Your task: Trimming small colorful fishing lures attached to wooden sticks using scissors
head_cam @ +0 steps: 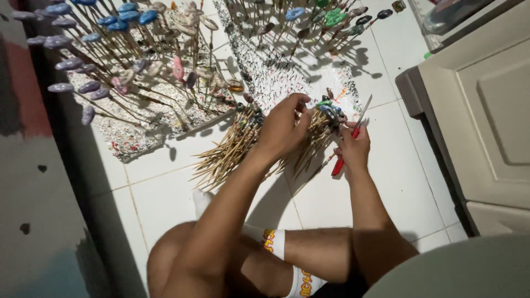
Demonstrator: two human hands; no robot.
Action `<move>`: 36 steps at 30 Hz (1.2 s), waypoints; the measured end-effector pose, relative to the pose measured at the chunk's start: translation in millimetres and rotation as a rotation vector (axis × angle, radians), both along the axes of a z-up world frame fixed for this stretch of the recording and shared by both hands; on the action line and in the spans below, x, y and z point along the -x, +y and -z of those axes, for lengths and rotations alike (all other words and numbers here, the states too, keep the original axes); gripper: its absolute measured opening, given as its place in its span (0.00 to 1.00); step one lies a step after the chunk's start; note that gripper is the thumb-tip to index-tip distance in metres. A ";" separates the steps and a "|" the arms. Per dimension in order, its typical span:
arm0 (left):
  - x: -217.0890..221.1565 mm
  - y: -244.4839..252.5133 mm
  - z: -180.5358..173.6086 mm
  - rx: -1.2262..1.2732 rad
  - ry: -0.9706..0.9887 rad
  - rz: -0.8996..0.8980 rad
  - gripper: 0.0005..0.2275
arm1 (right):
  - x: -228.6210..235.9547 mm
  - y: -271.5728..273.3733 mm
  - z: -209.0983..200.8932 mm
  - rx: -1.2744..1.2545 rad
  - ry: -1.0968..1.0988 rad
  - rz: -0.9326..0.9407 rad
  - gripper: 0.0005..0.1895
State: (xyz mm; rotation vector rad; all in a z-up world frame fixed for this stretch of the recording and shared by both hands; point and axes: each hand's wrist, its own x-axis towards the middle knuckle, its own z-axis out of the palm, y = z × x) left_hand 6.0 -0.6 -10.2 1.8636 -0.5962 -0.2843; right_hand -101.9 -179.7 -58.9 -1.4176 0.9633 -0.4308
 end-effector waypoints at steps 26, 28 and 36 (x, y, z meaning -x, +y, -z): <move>26.6 60.6 -79.2 -0.008 -0.018 0.114 0.12 | 38.8 19.3 -128.4 0.110 0.036 -0.343 0.19; 30.4 66.3 -75.9 0.008 -0.011 0.126 0.12 | 30.3 28.3 -145.0 0.095 0.035 -0.334 0.19; 30.9 84.3 -30.9 0.083 0.003 -0.010 0.11 | -11.3 43.0 -141.7 0.055 -0.032 -0.329 0.18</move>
